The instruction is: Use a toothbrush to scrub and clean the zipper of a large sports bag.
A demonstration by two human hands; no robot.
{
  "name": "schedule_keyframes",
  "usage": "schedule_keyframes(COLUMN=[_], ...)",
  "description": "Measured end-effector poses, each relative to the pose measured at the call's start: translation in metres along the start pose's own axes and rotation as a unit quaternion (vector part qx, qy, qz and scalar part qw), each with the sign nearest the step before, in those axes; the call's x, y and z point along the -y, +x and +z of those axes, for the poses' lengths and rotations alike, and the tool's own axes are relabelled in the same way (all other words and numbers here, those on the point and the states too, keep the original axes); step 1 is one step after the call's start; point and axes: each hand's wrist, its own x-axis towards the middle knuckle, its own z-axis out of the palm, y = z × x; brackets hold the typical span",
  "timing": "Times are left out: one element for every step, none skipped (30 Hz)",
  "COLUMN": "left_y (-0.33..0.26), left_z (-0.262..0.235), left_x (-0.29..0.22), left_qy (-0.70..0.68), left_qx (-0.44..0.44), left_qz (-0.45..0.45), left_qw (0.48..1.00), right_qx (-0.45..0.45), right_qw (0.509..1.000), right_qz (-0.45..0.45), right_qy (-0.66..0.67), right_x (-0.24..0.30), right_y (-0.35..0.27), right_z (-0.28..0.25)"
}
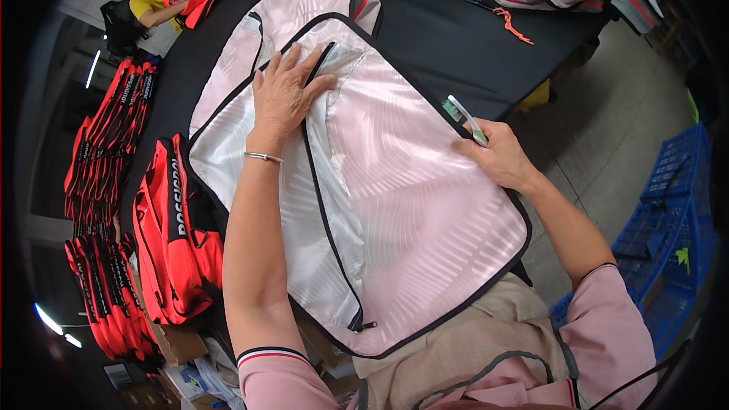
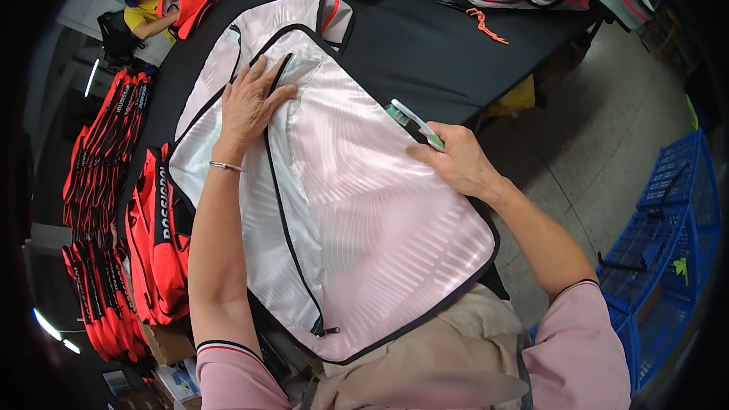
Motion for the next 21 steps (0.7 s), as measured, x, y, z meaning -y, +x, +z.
schedule_keyframes(left_y=[0.002,0.003,0.004,0.005,0.005,0.006,0.006,0.005,0.004,0.004,0.003,0.002,0.001,-0.002,-0.004,-0.005,-0.008,-0.013,-0.016,-0.019,-0.022], left_z=[0.005,0.010,0.013,0.015,0.018,0.018,0.019,0.020,0.024,0.027,0.031,0.033,0.035,0.037,0.037,0.037,0.036,0.032,0.028,0.026,0.021], left_x=[0.004,0.008,0.010,0.012,0.014,0.015,0.016,0.016,0.017,0.018,0.018,0.019,0.020,0.021,0.021,0.020,0.019,0.018,0.015,0.011,-0.001], left_qy=[-0.001,-0.021,-0.040,-0.048,-0.050,-0.074,-0.098,-0.100,-0.117,-0.134,-0.137,-0.138,-0.138,-0.138,-0.173,-0.210,-0.211,-0.185,-0.161,-0.143,-0.147], left_qx=[0.002,0.012,0.022,0.024,0.025,0.040,0.054,0.056,0.050,0.043,0.044,0.030,0.015,0.016,-0.003,-0.022,-0.021,-0.058,-0.095,-0.173,-0.172], left_qz=[-0.002,0.008,0.017,0.023,0.019,0.019,0.019,0.016,0.016,0.017,0.016,0.014,0.013,0.010,0.004,0.000,-0.001,0.010,0.023,0.066,0.068], left_qw=[1.000,1.000,0.999,0.998,0.998,0.996,0.994,0.993,0.992,0.990,0.989,0.990,0.990,0.990,0.985,0.978,0.977,0.981,0.982,0.972,0.972], right_qx=[-0.001,-0.002,0.002,0.000,-0.002,0.001,-0.005,-0.012,-0.011,-0.012,-0.013,-0.011,-0.021,-0.030,-0.028,-0.044,-0.060,-0.038,-0.039,-0.063,-0.087], right_qw=[1.000,0.999,0.999,0.998,0.997,0.997,0.996,0.994,0.995,0.994,0.993,0.993,0.997,0.999,0.999,0.998,0.994,0.993,0.993,0.989,0.984], right_qz=[0.008,0.016,0.018,0.031,0.043,0.046,0.049,0.052,0.055,0.063,0.071,0.071,0.055,0.039,0.039,0.003,-0.033,-0.028,-0.027,-0.061,-0.092], right_qy=[0.021,0.042,0.040,0.056,0.071,0.069,0.080,0.091,0.088,0.092,0.096,0.095,0.046,-0.002,-0.003,-0.047,-0.090,-0.111,-0.112,-0.118,-0.125], right_x=[-0.001,-0.003,-0.005,-0.008,-0.009,-0.011,-0.013,-0.013,-0.013,-0.013,-0.012,-0.011,-0.010,-0.008,-0.002,0.008,0.020,0.033,0.037,0.040,0.041], right_y=[0.002,0.004,0.005,0.007,0.007,0.009,0.010,0.011,0.011,0.011,0.012,0.014,0.018,0.022,0.028,0.036,0.045,0.053,0.061,0.069,0.076], right_z=[0.001,0.002,0.002,0.002,0.002,0.004,0.005,0.006,0.005,0.005,0.004,0.005,0.005,0.005,0.006,0.009,0.011,0.013,0.017,0.022,0.025])
